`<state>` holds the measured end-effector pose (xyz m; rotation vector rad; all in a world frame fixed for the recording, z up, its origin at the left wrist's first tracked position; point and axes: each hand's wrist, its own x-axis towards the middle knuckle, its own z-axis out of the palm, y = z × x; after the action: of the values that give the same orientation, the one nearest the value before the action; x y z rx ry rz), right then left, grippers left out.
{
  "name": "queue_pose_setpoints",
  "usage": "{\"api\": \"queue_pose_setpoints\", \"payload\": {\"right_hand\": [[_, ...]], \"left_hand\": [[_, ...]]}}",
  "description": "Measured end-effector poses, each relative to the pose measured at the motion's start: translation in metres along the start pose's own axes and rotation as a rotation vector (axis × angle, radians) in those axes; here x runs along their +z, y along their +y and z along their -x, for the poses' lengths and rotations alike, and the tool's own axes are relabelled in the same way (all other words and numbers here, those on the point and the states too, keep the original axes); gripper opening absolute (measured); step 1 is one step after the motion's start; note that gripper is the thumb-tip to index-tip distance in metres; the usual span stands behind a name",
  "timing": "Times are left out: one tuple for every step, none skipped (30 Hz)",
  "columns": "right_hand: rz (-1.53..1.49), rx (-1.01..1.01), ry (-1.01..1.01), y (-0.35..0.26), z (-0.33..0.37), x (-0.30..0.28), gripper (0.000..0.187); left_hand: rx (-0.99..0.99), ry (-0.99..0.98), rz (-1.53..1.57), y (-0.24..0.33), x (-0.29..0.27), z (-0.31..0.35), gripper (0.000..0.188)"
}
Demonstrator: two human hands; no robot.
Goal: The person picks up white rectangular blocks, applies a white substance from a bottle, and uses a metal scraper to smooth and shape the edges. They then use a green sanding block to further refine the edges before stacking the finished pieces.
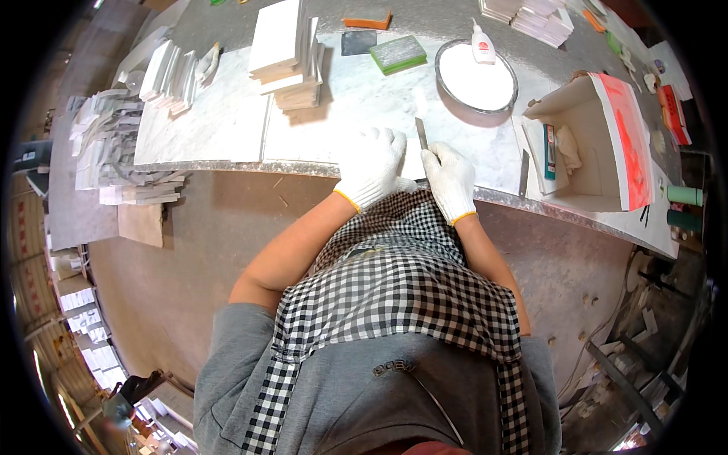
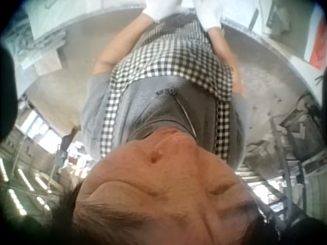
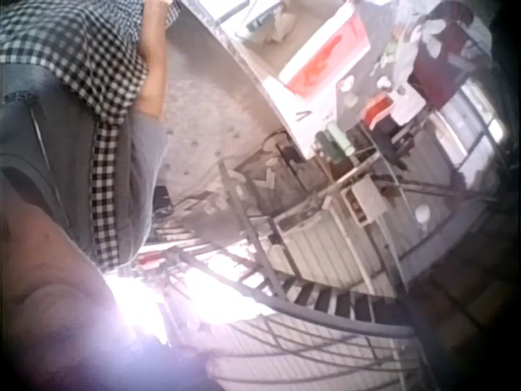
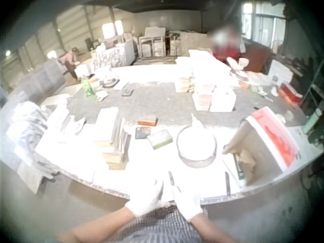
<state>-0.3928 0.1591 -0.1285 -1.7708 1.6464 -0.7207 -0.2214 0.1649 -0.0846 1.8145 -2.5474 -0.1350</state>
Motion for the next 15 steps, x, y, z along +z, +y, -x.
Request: {"api": "queue_pose_setpoints", "payload": {"right_hand": [[-0.015,0.004,0.002,-0.0015,0.0015,-0.0013,0.022],[-0.030,0.009,0.003,-0.0023,0.0029,-0.0019,0.021],[-0.027,-0.007,0.012,-0.0020,0.0041,-0.0016,0.020],[-0.025,-0.021,0.022,-0.0016,0.0049,-0.0016,0.020],[-0.022,-0.035,0.032,-0.0013,0.0052,-0.0016,0.020],[-0.022,-0.027,0.026,-0.0013,0.0050,-0.0018,0.020],[-0.022,-0.018,0.020,-0.0011,0.0051,-0.0019,0.020],[-0.022,-0.010,0.013,-0.0009,0.0051,-0.0021,0.020],[-0.025,-0.015,0.010,-0.0005,0.0051,-0.0026,0.020],[-0.028,-0.020,0.007,-0.0004,0.0049,-0.0031,0.020],[-0.032,-0.025,0.003,-0.0006,0.0048,-0.0034,0.021],[-0.037,-0.012,-0.004,-0.0012,0.0054,-0.0040,0.021],[-0.043,0.002,-0.011,-0.0018,0.0067,-0.0049,0.021],[-0.048,0.016,-0.017,-0.0024,0.0071,-0.0053,0.021],[-0.039,0.003,-0.014,-0.0027,0.0066,-0.0052,0.021]], "left_hand": [[0.002,0.001,0.008,-0.0003,0.0005,0.0001,0.083],[0.004,0.001,0.016,-0.0005,0.0010,0.0003,0.084],[0.004,0.006,0.021,-0.0008,0.0018,0.0006,0.084],[0.006,0.011,0.025,-0.0011,0.0022,0.0007,0.084],[0.008,0.015,0.029,-0.0014,0.0024,0.0006,0.084],[0.010,0.015,0.034,-0.0016,0.0024,0.0003,0.084],[0.010,0.014,0.039,-0.0015,0.0028,0.0004,0.083],[0.011,0.014,0.043,-0.0016,0.0032,0.0002,0.083],[0.009,0.006,0.048,-0.0016,0.0030,-0.0003,0.083],[0.007,-0.002,0.052,-0.0019,0.0019,-0.0010,0.083],[0.004,-0.010,0.057,-0.0023,0.0014,-0.0015,0.082],[0.003,-0.011,0.059,-0.0025,0.0015,-0.0017,0.082],[0.001,-0.011,0.062,-0.0022,0.0019,-0.0018,0.082],[0.000,-0.011,0.065,-0.0023,0.0021,-0.0019,0.082],[0.004,-0.013,0.059,-0.0029,0.0021,-0.0022,0.082]]}}
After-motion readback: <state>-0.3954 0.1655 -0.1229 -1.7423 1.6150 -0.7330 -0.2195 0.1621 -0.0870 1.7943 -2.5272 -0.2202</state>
